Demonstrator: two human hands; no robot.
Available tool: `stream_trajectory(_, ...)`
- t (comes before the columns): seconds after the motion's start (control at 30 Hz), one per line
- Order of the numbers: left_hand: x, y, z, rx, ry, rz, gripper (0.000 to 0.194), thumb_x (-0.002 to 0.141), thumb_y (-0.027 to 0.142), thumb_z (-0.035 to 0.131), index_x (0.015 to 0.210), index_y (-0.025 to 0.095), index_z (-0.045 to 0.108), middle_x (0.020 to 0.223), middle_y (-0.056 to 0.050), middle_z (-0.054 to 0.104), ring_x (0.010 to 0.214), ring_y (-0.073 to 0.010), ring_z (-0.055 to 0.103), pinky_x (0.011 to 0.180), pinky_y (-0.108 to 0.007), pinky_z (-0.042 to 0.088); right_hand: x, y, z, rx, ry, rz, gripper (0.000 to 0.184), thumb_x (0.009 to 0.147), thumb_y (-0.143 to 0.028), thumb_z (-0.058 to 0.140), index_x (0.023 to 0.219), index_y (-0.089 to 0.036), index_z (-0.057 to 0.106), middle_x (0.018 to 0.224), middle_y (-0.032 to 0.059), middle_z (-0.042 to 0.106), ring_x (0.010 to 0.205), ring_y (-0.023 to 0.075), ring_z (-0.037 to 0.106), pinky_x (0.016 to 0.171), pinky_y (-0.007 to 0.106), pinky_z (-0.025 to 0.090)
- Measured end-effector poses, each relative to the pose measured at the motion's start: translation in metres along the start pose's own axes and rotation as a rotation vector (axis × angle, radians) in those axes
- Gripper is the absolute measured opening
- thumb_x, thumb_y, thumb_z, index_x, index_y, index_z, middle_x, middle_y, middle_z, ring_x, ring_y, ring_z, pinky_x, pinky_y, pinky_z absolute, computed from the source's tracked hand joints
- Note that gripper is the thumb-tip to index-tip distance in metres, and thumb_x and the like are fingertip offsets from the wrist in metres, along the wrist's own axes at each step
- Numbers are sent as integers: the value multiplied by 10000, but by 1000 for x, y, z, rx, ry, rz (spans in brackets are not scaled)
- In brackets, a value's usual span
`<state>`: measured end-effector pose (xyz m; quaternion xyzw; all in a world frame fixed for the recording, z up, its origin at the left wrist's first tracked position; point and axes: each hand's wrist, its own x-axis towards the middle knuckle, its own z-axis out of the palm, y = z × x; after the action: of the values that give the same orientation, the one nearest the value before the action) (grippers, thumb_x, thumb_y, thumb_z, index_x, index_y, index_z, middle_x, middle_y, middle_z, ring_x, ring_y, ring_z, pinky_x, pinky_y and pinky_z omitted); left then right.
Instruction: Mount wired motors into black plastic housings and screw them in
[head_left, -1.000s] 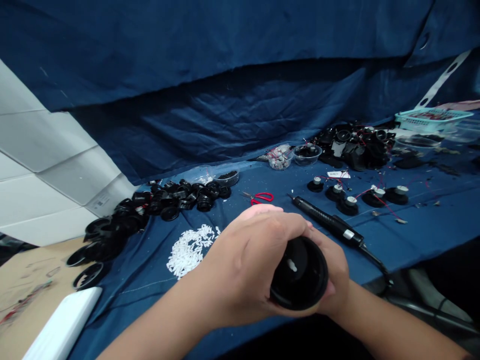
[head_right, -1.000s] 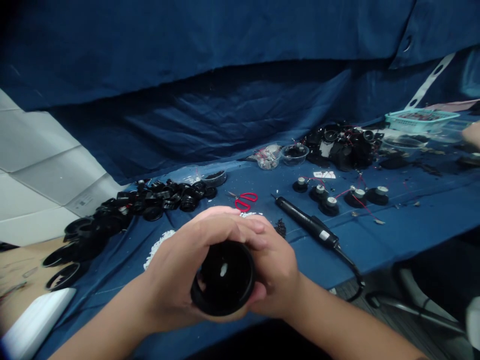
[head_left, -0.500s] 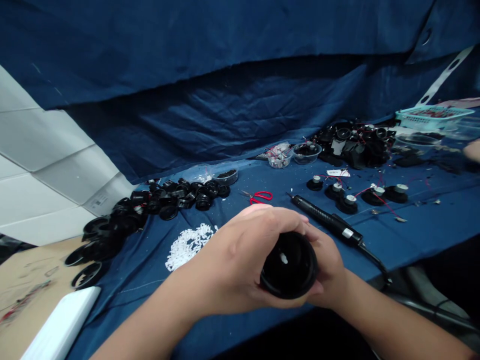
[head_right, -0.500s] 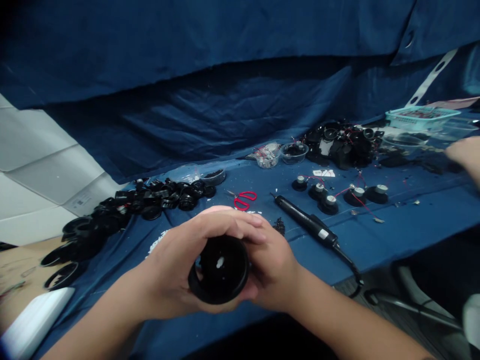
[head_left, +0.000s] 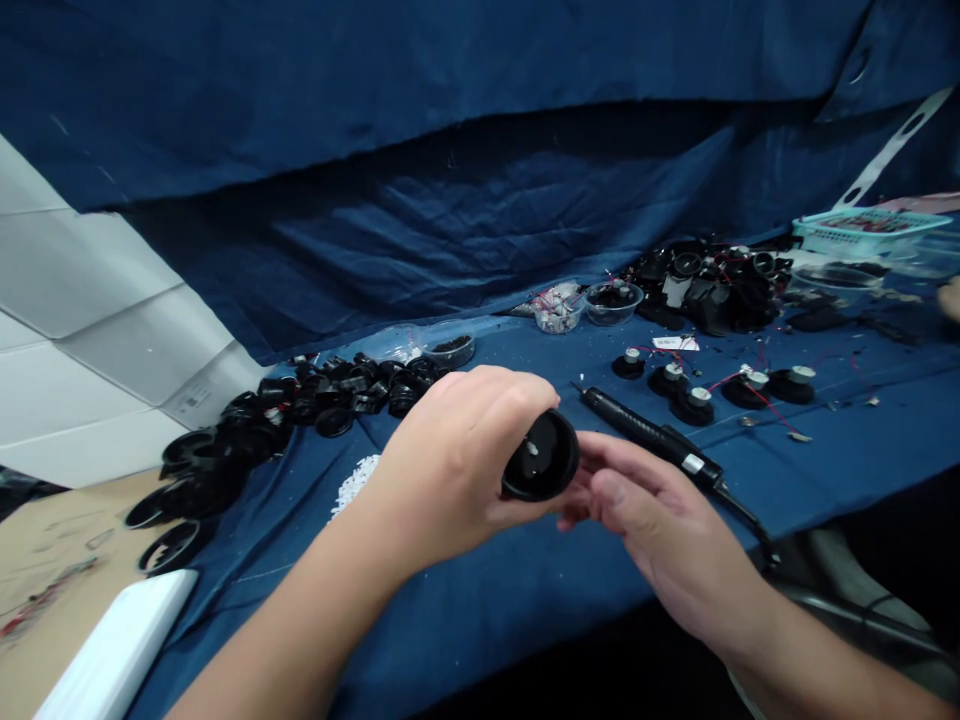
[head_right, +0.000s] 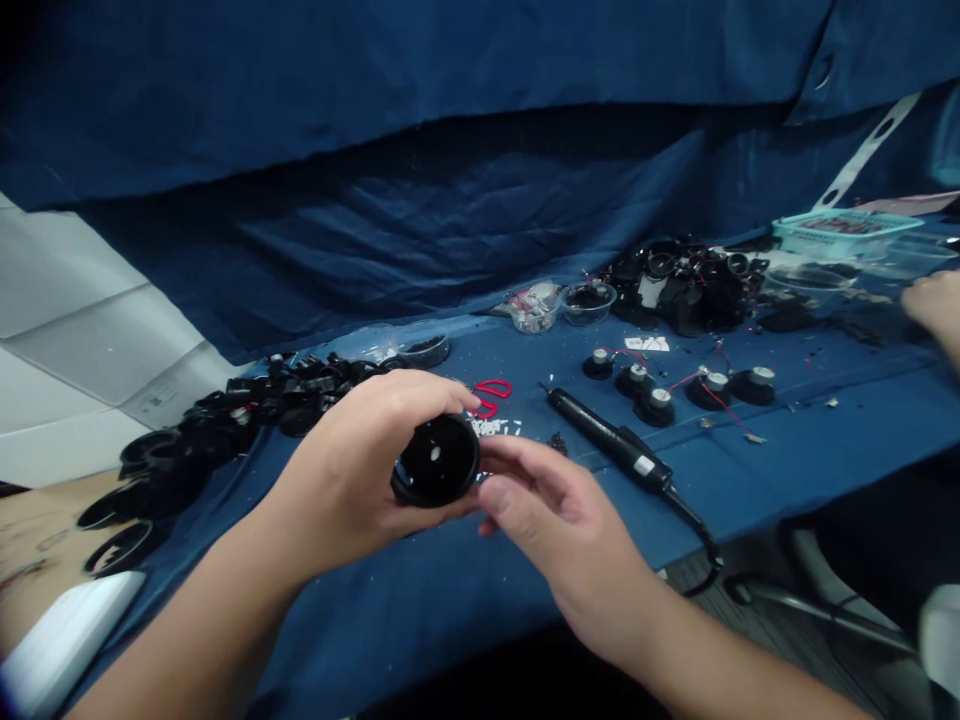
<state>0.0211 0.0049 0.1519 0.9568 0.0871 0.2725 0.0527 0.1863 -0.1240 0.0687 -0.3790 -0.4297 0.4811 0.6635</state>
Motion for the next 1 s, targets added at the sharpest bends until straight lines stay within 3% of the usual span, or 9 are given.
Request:
stream_trajectory(0.13, -3, 3, 7, -31, 10, 29, 487, 896, 368, 800, 1258, 205, 520, 1260, -89, 690, 1133, -292, 645, 971, -467, 505, 3, 1, 8, 187, -101, 128, 312, 961, -435, 787, 1232, -283, 766, 1088, 37, 735, 928, 143, 658, 817, 259, 595)
stream_trajectory(0.27, -4, 9, 9, -80, -42, -57, 487, 848, 184, 790, 1245, 230, 512, 1282, -67, 662, 1137, -270, 620, 955, -433, 515, 8, 6, 13, 263, -44, 201, 256, 955, -403, 797, 1152, -240, 781, 1052, 42, 734, 881, 137, 649, 806, 266, 570)
stream_trajectory(0.43, -2, 13, 9, -158, -97, -153, 473, 809, 122, 783, 1203, 242, 551, 1257, -58, 645, 1147, -260, 603, 983, -413, 525, 10, 15, 18, 365, 27, 144, 278, 933, -377, 822, 1178, -252, 775, 1130, 63, 738, 953, 176, 673, 864, 314, 576)
stream_trajectory(0.6, -5, 13, 9, -193, -176, -188, 406, 943, 268, 764, 1303, 244, 579, 1354, -102, 628, 1246, -296, 588, 1070, -475, 518, 11, 21, 17, 486, 136, 136, 218, 948, -364, 807, 1130, -248, 780, 1095, 28, 731, 933, 128, 660, 834, 222, 580)
stream_trajectory(0.7, -5, 14, 5, -340, -205, -242, 348, 958, 234, 749, 1283, 263, 627, 1305, -66, 650, 1194, -244, 628, 1055, -398, 542, 9, 21, 14, 559, 97, 143, 224, 958, -356, 794, 1159, -258, 778, 1127, 23, 740, 953, 118, 670, 849, 205, 582)
stream_trajectory(0.83, -2, 16, 0, -532, -165, -339, 214, 1028, 350, 673, 1228, 273, 679, 1244, -39, 685, 1128, -205, 661, 965, -315, 564, 7, 18, 12, 589, 44, 102, 216, 1000, -349, 731, 1203, -281, 763, 1249, 31, 721, 1033, 124, 666, 884, 206, 585)
stream_trajectory(1.0, 3, 17, 10, -589, -27, -469, 304, 1076, 503, 563, 1160, 248, 706, 1135, -32, 718, 1033, -190, 688, 874, -293, 560, 8, 17, 13, 545, 58, 84, 264, 990, -305, 742, 1254, -302, 732, 1367, 31, 671, 1124, 144, 657, 928, 236, 594)
